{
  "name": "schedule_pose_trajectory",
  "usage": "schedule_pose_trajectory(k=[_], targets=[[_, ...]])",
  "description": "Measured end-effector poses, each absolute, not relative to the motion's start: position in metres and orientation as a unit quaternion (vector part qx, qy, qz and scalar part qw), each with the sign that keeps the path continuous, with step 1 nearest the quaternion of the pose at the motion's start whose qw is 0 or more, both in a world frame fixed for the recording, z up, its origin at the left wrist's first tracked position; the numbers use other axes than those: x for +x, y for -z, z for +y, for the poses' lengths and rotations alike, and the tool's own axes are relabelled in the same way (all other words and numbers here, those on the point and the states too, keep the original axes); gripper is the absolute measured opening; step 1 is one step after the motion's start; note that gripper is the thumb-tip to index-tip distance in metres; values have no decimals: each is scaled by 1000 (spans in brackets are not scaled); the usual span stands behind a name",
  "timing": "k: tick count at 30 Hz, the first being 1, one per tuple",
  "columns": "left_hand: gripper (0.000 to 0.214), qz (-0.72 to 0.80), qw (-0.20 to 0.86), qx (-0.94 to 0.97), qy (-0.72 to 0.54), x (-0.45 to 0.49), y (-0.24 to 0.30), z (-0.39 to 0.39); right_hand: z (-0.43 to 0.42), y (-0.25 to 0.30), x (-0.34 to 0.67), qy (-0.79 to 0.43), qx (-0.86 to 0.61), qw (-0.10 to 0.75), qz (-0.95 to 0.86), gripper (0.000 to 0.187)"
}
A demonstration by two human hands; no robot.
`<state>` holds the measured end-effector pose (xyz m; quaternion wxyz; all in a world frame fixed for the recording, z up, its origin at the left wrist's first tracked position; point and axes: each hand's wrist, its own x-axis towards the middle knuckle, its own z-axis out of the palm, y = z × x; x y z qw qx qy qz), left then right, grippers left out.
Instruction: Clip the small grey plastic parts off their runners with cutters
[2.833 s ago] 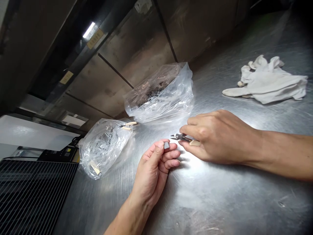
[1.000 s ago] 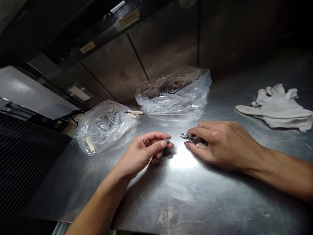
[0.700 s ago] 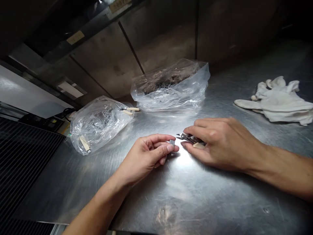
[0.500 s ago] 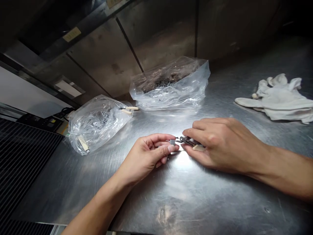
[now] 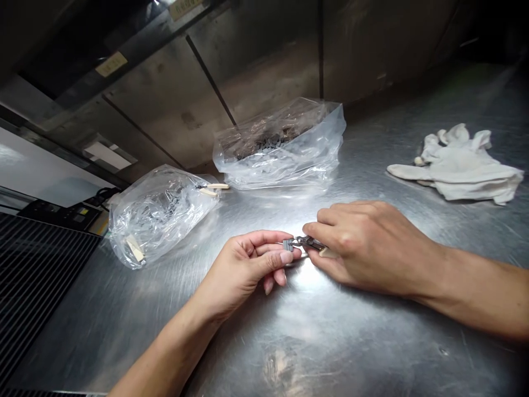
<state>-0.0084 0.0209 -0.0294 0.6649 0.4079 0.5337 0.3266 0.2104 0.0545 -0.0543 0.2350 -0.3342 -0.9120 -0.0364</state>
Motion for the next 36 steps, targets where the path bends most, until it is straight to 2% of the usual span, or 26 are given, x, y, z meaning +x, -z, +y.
schedule_pose_trajectory(k=[36], targets=[[27,573,607,447,-320,-5,28,16,52,59,210,48,-324,204,-923,13]])
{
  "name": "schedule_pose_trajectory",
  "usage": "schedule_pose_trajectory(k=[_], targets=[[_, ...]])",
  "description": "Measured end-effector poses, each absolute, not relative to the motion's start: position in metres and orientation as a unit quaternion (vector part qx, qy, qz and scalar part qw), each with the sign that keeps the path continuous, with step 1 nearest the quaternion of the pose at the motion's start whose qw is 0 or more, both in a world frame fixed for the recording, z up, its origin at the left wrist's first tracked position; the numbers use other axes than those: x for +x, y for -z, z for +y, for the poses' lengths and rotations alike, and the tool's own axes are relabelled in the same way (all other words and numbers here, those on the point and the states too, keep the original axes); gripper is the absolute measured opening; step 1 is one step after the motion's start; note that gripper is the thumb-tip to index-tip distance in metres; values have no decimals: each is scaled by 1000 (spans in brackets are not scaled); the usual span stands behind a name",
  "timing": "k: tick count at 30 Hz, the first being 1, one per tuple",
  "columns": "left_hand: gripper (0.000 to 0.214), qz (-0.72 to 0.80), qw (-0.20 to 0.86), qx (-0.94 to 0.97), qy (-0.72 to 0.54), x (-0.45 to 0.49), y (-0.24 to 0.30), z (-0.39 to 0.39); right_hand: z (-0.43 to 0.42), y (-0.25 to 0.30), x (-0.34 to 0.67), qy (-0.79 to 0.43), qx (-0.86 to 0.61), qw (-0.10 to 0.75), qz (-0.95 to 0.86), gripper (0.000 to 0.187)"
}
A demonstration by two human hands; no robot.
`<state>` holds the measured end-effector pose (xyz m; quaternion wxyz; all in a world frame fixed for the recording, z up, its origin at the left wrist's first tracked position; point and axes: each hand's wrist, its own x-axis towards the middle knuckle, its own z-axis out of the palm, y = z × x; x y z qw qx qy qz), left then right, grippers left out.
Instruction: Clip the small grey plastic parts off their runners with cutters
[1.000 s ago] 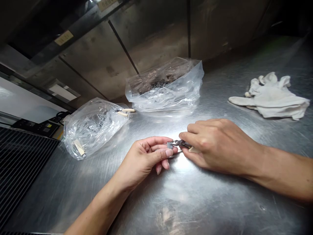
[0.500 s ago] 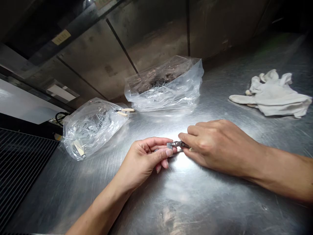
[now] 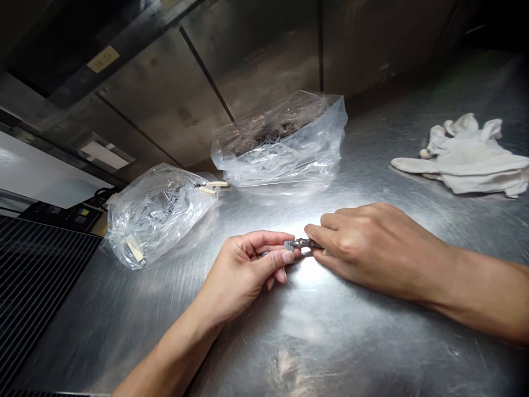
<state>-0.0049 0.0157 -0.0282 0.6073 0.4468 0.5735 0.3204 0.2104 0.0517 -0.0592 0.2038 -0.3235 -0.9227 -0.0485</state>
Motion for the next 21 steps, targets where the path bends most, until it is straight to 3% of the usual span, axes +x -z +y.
schedule_pose_trajectory(k=[21], targets=[[27,594,586,453,-314,-1,29,18,52,60,205,64,-329,251,-908,13]])
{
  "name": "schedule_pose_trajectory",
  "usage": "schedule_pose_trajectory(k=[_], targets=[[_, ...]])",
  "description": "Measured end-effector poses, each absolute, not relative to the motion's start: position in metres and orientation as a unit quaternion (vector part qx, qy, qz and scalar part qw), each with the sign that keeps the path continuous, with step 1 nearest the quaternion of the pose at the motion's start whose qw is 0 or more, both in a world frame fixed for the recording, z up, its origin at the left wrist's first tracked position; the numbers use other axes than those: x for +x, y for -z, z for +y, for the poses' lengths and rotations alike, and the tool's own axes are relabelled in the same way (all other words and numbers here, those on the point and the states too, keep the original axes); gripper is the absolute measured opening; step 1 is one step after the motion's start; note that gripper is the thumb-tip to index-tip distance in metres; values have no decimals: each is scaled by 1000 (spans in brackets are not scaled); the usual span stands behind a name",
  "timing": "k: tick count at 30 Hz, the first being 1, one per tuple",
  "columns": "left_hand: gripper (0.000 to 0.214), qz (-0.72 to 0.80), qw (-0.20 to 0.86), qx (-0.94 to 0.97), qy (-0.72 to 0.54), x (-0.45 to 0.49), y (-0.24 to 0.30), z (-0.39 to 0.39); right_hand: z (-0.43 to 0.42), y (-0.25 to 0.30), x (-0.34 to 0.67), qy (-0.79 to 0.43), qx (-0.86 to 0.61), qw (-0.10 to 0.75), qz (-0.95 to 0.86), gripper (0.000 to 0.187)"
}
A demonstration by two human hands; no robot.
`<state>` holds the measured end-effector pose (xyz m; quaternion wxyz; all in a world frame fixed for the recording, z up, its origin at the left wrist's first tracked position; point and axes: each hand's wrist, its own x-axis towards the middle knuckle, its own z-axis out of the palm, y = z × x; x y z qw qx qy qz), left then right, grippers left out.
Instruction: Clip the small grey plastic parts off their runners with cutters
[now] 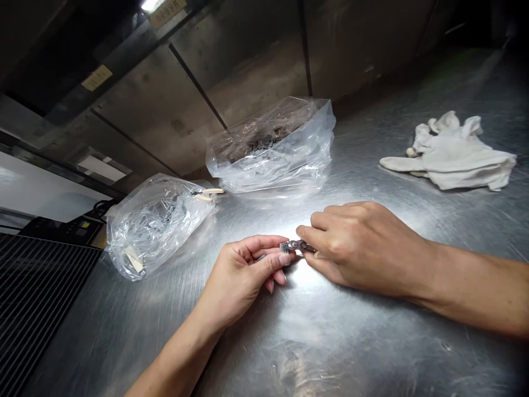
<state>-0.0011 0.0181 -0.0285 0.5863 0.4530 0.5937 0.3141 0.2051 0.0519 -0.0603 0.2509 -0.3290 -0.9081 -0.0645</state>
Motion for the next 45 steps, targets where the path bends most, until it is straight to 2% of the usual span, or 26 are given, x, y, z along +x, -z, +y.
schedule_pose_trajectory(k=[22,31,40,45], targets=[[20,593,566,472,-324,1,33,14,47,58,203,70,-339,210,-914,14],[26,590,569,469,-329,0,34,14,48,58,202,69,-340,194,-918,15],[25,592,573,455,-337,2,31,13,51,55,205,-14,-370,210,-905,20],[26,593,579,442,-343,3,31,15,53,55,206,-12,-364,205,-908,13]])
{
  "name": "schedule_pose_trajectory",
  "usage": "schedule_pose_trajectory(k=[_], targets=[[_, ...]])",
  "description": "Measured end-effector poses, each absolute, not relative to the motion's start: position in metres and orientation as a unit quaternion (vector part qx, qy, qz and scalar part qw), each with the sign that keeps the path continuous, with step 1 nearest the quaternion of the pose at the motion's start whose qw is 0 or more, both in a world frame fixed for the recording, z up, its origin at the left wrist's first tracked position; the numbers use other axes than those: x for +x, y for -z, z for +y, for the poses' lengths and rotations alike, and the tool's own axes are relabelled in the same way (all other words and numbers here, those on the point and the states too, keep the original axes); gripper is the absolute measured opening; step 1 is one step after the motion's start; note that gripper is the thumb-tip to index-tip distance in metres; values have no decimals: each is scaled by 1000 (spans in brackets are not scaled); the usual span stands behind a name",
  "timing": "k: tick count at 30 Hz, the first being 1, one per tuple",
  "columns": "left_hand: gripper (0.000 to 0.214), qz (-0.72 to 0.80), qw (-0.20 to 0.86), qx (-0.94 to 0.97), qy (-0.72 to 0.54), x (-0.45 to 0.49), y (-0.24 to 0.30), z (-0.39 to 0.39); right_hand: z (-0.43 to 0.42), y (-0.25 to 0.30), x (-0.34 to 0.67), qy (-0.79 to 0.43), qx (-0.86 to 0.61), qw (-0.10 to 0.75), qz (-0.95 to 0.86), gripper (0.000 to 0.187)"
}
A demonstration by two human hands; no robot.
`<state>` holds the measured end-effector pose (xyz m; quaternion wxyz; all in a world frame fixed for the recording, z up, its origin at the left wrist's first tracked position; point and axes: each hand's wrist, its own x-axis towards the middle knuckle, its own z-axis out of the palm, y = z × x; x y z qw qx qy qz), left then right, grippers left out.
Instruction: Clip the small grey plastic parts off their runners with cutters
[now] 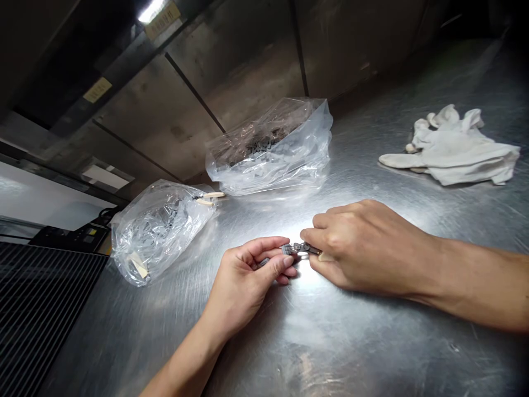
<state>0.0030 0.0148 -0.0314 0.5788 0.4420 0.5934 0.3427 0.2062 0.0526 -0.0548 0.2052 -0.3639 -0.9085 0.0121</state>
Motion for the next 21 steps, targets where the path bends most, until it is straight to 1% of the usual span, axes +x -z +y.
schedule_pose_trajectory(k=[5,13,21], targets=[[25,592,583,437,-344,2,32,14,52,55,205,-14,-353,177,-919,13],[28,605,578,431,-338,5,31,13,51,50,203,0,-348,139,-927,6],[31,613,568,438,-332,4,32,12,51,48,202,13,-346,115,-931,9]])
